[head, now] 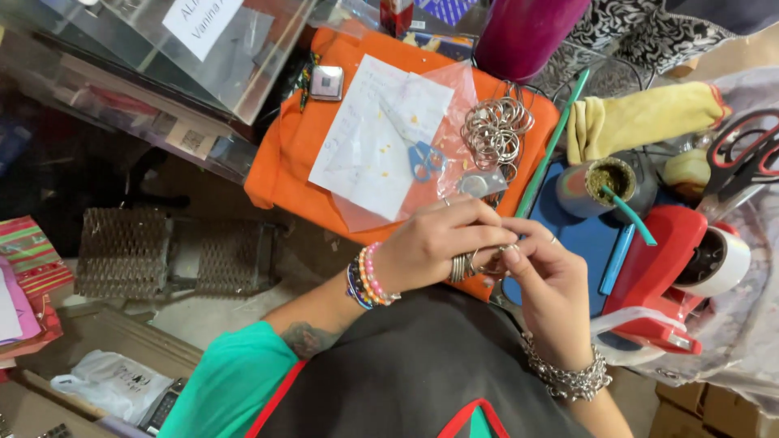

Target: The person organizes a large pile of silver keyrings on a cluttered workbench, picking them up and stacking them. They briefly reach into a glass display case to retrieve more keyrings. Later, they interact with a smartphone held by another person, pointing at the screen while continuing to handle the keyrings.

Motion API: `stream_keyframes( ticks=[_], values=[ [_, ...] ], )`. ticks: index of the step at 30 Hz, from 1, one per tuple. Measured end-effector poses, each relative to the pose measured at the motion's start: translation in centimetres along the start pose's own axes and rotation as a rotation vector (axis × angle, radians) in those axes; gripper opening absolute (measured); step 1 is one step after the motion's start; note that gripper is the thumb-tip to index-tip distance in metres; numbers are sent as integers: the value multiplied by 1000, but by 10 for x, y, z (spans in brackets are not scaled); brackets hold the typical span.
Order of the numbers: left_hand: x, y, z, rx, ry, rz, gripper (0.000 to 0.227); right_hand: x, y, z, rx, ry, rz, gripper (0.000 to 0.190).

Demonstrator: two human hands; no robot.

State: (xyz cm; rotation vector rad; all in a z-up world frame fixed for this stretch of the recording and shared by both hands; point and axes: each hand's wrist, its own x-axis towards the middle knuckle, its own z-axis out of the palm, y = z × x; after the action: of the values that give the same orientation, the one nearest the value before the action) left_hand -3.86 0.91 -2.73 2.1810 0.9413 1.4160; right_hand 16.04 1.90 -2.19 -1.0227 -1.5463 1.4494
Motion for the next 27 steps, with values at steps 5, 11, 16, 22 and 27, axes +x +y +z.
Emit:
stream_keyframes(
  ticks=[5,11,16,22,27],
  values=[
    [-2,-16,3,-169,32,-32,21,4,4,-1,249,52,63,29],
    [21,-15,-8,-274,208,-134,14,14,12,-7,323,222,11,28],
    [20,-19,-5,-256,249,-190,11,22,27,-10,658,94,216,25],
    [13,-10,-1,-245,133,-173,15,19,36,4,692,-16,198,23],
    [12,-5,-10,-134,33,-100,17,7,24,-12,521,72,154,9]
  ],
)
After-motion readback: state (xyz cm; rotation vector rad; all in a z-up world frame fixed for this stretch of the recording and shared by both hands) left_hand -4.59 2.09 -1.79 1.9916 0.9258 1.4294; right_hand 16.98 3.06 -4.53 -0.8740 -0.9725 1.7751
